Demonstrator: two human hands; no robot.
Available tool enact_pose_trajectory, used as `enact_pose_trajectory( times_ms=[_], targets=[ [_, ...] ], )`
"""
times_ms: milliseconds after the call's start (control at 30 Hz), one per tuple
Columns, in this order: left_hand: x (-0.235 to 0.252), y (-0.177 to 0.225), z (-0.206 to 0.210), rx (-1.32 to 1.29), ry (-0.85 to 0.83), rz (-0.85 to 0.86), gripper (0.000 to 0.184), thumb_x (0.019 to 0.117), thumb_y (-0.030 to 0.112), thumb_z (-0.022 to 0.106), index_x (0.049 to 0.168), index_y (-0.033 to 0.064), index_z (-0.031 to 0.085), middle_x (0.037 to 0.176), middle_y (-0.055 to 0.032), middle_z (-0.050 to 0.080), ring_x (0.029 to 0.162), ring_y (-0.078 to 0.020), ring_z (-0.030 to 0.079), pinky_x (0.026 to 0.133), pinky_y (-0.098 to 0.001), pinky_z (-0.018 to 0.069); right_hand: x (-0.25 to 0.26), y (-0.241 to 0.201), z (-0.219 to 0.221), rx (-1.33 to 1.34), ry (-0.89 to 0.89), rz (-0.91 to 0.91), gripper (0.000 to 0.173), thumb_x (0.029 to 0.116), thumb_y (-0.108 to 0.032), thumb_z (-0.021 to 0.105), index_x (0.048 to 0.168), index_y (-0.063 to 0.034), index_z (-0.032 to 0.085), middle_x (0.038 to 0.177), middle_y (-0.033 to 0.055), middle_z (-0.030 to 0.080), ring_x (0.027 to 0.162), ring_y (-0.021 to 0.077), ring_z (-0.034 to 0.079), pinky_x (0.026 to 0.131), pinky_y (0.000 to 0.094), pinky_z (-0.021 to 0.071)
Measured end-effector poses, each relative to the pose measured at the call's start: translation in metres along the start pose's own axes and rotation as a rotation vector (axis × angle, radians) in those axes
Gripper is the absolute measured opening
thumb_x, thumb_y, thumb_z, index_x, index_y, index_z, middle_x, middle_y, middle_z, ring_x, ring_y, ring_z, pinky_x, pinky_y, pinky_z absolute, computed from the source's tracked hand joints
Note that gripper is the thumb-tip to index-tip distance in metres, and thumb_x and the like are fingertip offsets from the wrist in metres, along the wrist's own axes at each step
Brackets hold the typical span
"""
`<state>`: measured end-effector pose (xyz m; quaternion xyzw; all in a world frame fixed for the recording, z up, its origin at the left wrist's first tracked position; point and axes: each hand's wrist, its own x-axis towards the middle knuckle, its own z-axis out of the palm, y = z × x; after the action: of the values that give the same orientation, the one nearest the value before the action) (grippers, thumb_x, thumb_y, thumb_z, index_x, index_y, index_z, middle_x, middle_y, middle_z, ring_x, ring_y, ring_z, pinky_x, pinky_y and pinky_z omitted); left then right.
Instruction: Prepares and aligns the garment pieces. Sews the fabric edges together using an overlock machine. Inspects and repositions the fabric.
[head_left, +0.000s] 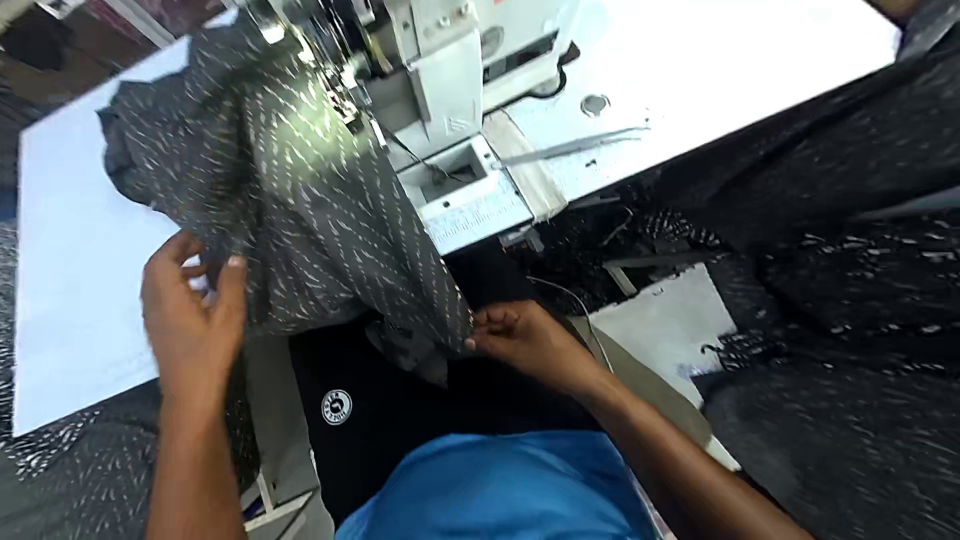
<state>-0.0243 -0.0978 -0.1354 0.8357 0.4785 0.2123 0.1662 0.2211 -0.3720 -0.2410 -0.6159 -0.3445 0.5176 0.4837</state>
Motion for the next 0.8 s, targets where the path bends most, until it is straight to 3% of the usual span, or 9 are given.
enact_pose_trajectory(
  times_ms=[67,133,267,500,567,633,700,767,800],
  targets=[
    [-0.019,-0.023,-0.01,0.128,-0.093,-0.117,0.073,0.0987,0.047,0.061,0.148,-0.0038,0.043,0.145,-0.0331,0.047,0.123,-0.0509,0.054,0.098,-0.0679,0.0445,0.003,0.005,-0.002,-0.031,-0.01,-0.007,0.009,0.0931,-0.01,0.074,0.101,-0.0059,0.076,0.085,0.0014,0.076,0.073,0.0076,0.071,0.068,0.0266,0.0603],
    [-0.024,-0.029,-0.015,0.214,-0.081,-0.157,0.068,0.0972,0.049,0.062,0.14,-0.0028,0.054,0.14,-0.0357,0.049,0.116,-0.0522,0.055,0.094,-0.0684,0.044,0.006,0.009,-0.003,-0.033,-0.015,-0.01,0.01,0.0939,-0.009,0.073,0.102,-0.0049,0.076,0.087,0.0027,0.076,0.075,0.0084,0.071,0.07,0.0278,0.0609],
    [-0.02,-0.038,-0.012,0.222,-0.009,-0.114,0.049,0.0994,0.042,0.063,0.122,-0.0014,0.066,0.122,-0.0301,0.057,0.09,-0.0377,0.059,0.08,-0.0569,0.0471,0.01,0.014,-0.002,-0.015,0.01,-0.011,0.011,0.0952,-0.01,0.072,0.102,-0.0034,0.077,0.084,0.004,0.076,0.071,0.0095,0.07,0.068,0.0285,0.0602],
    [-0.017,-0.045,-0.012,-0.007,0.116,-0.119,0.028,0.0982,0.03,0.067,0.102,0.0026,0.068,0.088,-0.0056,0.062,0.068,-0.0054,0.052,0.064,-0.0248,0.0447,0.011,0.015,-0.005,-0.071,-0.003,-0.006,0.012,0.0977,-0.012,0.07,0.104,-0.0059,0.078,0.087,0.0028,0.076,0.075,0.0084,0.071,0.071,0.0289,0.0602],
    [-0.017,-0.045,-0.017,-0.251,0.156,-0.124,0.014,0.101,0.022,0.061,0.099,0.008,0.06,0.081,0.0076,0.055,0.07,0.0029,0.053,0.067,-0.0173,0.0477,0.01,0.014,-0.005,-0.119,-0.011,-0.032,0.011,0.0981,-0.013,0.069,0.101,-0.0069,0.078,0.084,0.0014,0.075,0.071,0.0062,0.068,0.068,0.027,0.0579],
    [-0.014,-0.042,-0.026,-0.523,0.19,-0.214,0.004,0.1047,0.019,0.054,0.102,0.0174,0.054,0.088,0.012,0.063,0.08,-0.0011,0.065,0.074,-0.0244,0.0585,0.007,0.013,-0.007,-0.147,-0.035,-0.05,0.012,0.0984,-0.015,0.069,0.097,-0.0088,0.078,0.079,-0.0004,0.072,0.066,0.0051,0.064,0.062,0.0256,0.0542],
    [-0.012,-0.041,-0.039,-0.687,0.197,-0.276,0.006,0.1071,0.023,0.049,0.109,0.022,0.055,0.101,0.0102,0.069,0.093,-0.0073,0.07,0.082,-0.0325,0.0614,0.001,0.011,-0.009,-0.11,-0.088,-0.069,0.012,0.0983,-0.016,0.069,0.092,-0.0084,0.077,0.073,-0.0003,0.069,0.06,0.0059,0.059,0.056,0.0242,0.0496],
    [-0.014,-0.037,-0.055,-0.733,0.193,-0.24,0.022,0.1073,0.02,0.048,0.127,0.0142,0.055,0.116,0.0035,0.067,0.108,-0.0116,0.067,0.096,-0.0351,0.0568,-0.007,0.008,-0.01,-0.019,-0.164,-0.104,0.013,0.0977,-0.014,0.069,0.089,-0.0061,0.075,0.069,0.0005,0.066,0.058,0.0059,0.056,0.052,0.0218,0.0457],
    [-0.017,-0.023,-0.063,-0.726,0.23,-0.219,0.021,0.1069,0.013,0.047,0.125,0.0082,0.055,0.112,0.0013,0.067,0.106,-0.0104,0.066,0.097,-0.0317,0.0556,-0.012,0.004,-0.01,0.031,-0.204,-0.121,0.013,0.0969,-0.013,0.07,0.087,-0.0054,0.075,0.069,0.0004,0.065,0.058,0.0055,0.055,0.052,0.021,0.0453]
  ],
)
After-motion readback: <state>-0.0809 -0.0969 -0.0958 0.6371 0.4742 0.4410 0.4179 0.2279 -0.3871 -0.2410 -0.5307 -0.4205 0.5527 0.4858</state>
